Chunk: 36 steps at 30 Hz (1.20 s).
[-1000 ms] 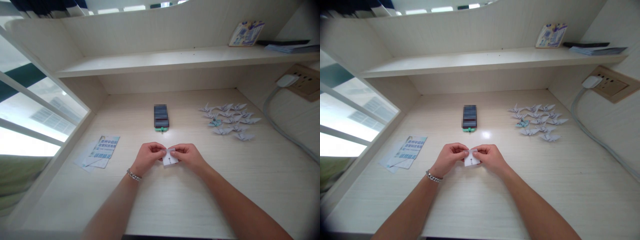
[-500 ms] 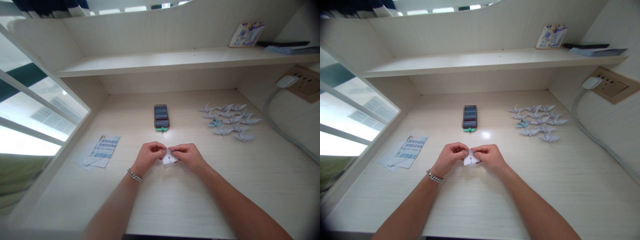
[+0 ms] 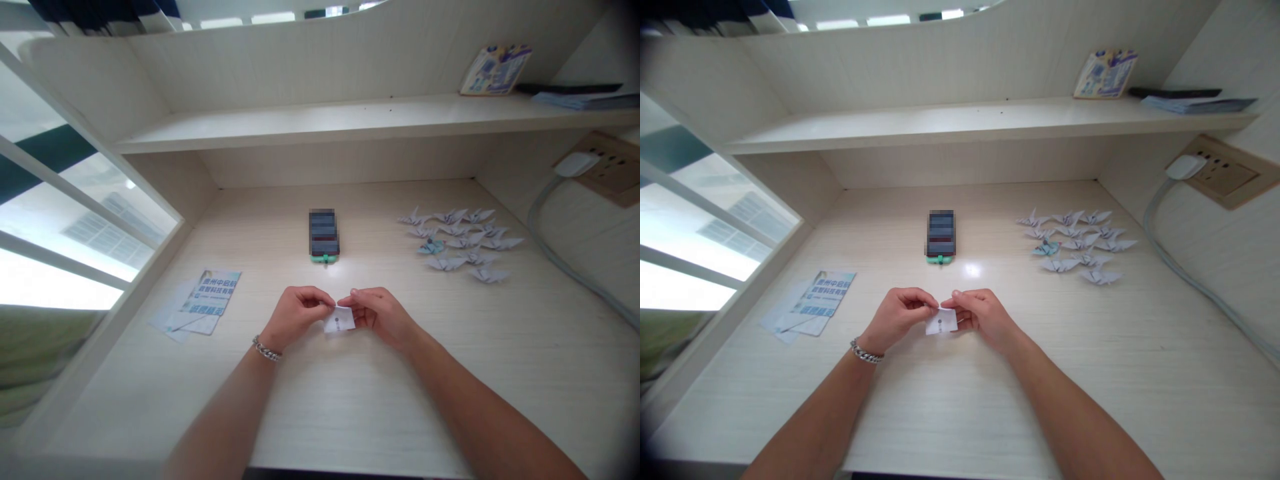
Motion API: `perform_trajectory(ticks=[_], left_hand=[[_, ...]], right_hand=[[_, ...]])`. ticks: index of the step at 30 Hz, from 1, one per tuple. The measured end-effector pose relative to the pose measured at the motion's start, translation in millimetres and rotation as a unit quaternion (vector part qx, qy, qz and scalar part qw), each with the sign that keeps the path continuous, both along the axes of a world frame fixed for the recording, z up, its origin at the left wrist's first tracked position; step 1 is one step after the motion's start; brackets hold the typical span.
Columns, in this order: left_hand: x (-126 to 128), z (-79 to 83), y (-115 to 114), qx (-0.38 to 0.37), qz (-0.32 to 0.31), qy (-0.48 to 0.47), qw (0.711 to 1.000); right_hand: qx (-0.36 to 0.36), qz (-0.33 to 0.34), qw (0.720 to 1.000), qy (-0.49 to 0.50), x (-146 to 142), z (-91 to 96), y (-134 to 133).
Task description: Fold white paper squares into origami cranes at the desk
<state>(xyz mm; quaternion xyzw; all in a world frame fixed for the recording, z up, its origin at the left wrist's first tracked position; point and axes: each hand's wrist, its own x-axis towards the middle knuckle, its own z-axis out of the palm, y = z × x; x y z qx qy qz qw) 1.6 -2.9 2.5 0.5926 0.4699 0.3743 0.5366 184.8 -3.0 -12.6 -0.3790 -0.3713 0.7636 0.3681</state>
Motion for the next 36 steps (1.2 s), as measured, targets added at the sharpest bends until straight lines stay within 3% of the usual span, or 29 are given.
perform_trajectory(ticks=[4, 10, 16, 30, 33, 36], left_hand=[[1.4, -3.0, -1.2, 0.009, -0.024, 0.028, 0.999], [1.7, -7.2, 1.5, -0.014, 0.002, 0.015, 1.000], [1.0, -7.1, 3.0, -0.047, -0.007, -0.017, 0.999], [1.2, -4.1, 0.8, 0.007, -0.007, 0.028, 1.000], [-0.8, -3.4, 2.4, 0.000, 0.016, 0.013, 1.000], [-1.5, -4.4, 3.5, -0.015, 0.027, 0.002, 1.000]], right_hand=[[0.009, -0.005, 0.999, -0.048, -1.4, -2.1, 0.9], [0.039, -0.007, 0.995, -0.093, -0.3, -7.0, 0.9], [0.027, -0.021, 0.996, -0.087, -1.0, -7.5, 1.4], [0.016, -0.025, 0.998, -0.058, -4.0, -6.3, -0.1], [0.050, -0.016, 0.997, -0.049, -3.0, -4.7, 0.3], [0.103, -0.021, 0.989, -0.101, -3.4, -6.1, 0.6]])
